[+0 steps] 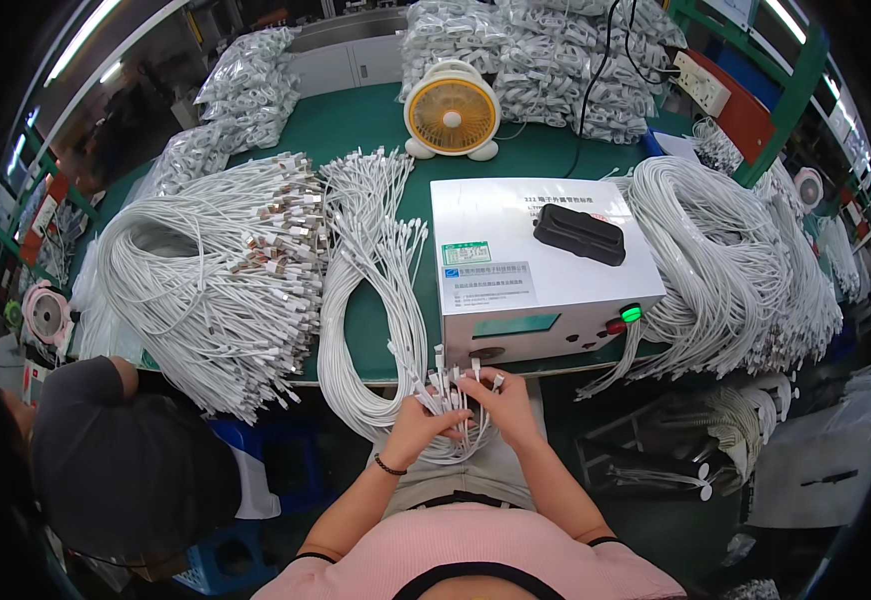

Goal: The person holds a bundle of cables and inserts the cable connectors one by one into the port of a testing machine.

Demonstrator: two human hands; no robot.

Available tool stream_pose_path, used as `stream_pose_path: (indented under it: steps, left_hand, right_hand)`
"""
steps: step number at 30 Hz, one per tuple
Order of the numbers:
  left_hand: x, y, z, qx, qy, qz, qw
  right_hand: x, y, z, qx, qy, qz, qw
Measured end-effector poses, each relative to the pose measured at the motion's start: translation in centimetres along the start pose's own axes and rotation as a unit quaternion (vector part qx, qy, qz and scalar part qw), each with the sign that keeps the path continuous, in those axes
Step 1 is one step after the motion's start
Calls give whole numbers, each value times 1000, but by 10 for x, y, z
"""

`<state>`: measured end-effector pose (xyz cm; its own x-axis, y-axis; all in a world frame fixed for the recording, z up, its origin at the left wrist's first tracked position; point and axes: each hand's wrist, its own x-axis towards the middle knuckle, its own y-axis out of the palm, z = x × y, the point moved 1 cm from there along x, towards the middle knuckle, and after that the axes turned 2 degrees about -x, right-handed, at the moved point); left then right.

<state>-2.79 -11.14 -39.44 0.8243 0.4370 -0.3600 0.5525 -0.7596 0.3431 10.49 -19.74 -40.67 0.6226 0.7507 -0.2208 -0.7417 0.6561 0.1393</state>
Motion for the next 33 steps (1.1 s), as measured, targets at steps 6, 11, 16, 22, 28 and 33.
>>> stream_pose_path:
  steps: [6,11,16,22,28,33]
  left_hand:
    - [2,-3,6,32,0,-1,999]
    - [3,-2,3,17,16,-14,1000]
    - [1,0,1,-9,22,-34,999]
    - [6,-4,-12,12,34,-28,999]
    - [6,-4,-13,34,22,-16,999]
    - [5,-1,-3,79,-1,40,996]
  right_hand:
    - [-17,1,16,-119,-69,48,989]
    - [-13,2,8,22,14,17,1000]
    - [-8,-1,0,55,7,-23,998]
    - [6,-2,9,128,48,-11,990]
    - [5,-3,9,130,46,-15,990]
    - [-2,0,15,12,40,26,999]
